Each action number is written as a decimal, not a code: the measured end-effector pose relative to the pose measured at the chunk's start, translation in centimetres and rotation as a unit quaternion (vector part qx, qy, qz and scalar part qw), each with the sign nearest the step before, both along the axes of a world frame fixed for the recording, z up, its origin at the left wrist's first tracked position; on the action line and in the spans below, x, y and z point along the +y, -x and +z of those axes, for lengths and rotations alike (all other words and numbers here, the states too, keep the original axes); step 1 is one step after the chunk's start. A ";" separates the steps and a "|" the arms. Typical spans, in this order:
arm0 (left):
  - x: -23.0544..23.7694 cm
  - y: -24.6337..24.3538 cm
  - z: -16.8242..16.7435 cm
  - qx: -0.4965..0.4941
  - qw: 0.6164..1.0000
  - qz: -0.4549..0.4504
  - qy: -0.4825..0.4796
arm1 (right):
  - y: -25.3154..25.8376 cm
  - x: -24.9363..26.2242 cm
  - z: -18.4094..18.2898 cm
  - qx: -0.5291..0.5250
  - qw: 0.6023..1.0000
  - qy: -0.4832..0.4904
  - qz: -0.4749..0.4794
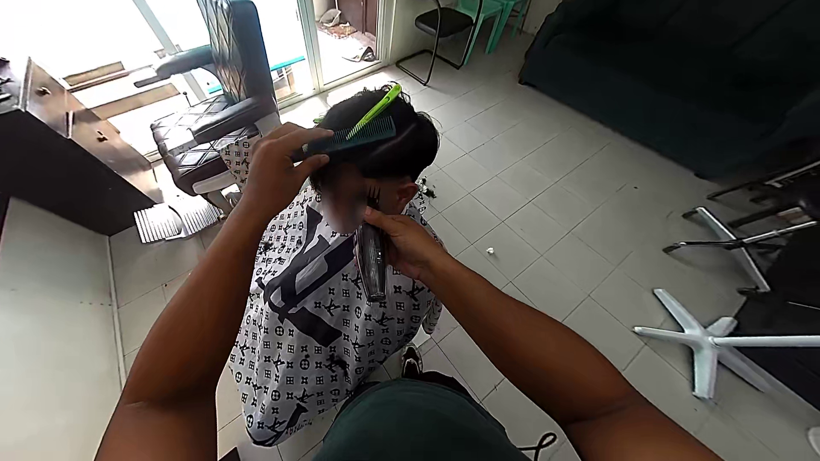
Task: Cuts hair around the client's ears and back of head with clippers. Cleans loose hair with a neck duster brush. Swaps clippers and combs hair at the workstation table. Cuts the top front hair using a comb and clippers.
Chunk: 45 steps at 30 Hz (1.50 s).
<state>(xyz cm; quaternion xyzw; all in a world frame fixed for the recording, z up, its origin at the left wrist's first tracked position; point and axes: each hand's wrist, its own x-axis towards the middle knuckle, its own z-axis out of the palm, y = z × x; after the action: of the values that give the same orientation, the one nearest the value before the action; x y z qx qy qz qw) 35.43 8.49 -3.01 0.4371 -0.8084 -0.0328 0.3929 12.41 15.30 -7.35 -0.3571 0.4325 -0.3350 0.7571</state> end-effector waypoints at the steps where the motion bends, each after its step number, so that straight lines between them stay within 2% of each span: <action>1: -0.1 0.0 0.1 -0.005 1.000 0.008 -0.003 | -0.3 -0.1 0.1 -0.006 1.000 -0.001 -0.005; 8: -0.3 0.2 0.0 -0.017 1.000 0.019 0.004 | -1.1 -0.6 -0.5 -0.025 0.998 0.041 -0.030; 12: -0.4 0.2 -0.1 -0.014 1.000 0.022 0.006 | -0.9 -0.8 -0.6 -0.010 1.000 0.023 -0.013; 16: -0.5 0.1 -0.4 -0.017 1.000 0.026 0.001 | -0.9 -0.8 -0.9 0.014 0.994 0.094 -0.044; 21: -0.4 0.0 -0.3 -0.018 1.000 0.025 0.001 | -0.5 -1.1 -0.5 0.015 0.999 0.040 -0.010; 23: -0.4 0.1 -0.3 -0.017 1.000 0.027 0.001 | -0.8 -1.0 -0.7 0.016 0.995 0.092 -0.042; 25: -0.4 0.2 -0.5 -0.016 0.999 0.031 -0.001 | -0.9 -1.0 -0.7 0.061 0.987 0.137 -0.055; 29: -0.5 0.0 -0.7 -0.017 0.999 0.027 0.004 | -0.5 -1.0 -0.2 0.053 0.998 0.035 -0.005; 31: -0.6 0.0 -0.7 -0.023 0.999 0.025 0.005 | -0.7 -1.0 -0.3 0.035 0.997 0.066 -0.025; 34: -0.6 0.0 -0.9 -0.025 0.999 0.029 0.003 | -0.9 -1.2 -0.5 0.077 0.984 0.151 -0.050; 38: -0.8 -0.1 -0.9 -0.024 0.999 0.024 0.009 | -0.5 -1.2 -0.2 0.063 0.997 0.042 -0.005; 43: -0.7 0.0 -0.7 -0.027 0.999 0.027 0.003 | -1.2 -1.0 -0.4 0.108 0.980 0.155 -0.062; 45: -0.7 0.1 -0.7 -0.028 0.999 0.026 0.004 | -0.9 -1.1 -0.3 0.095 0.990 0.099 -0.033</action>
<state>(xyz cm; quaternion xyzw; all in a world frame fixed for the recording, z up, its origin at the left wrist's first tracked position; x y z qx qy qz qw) 35.33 7.82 -3.68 0.4570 -0.8079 -0.0073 0.3721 13.32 14.25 -7.66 -0.4458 0.4785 -0.3658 0.6622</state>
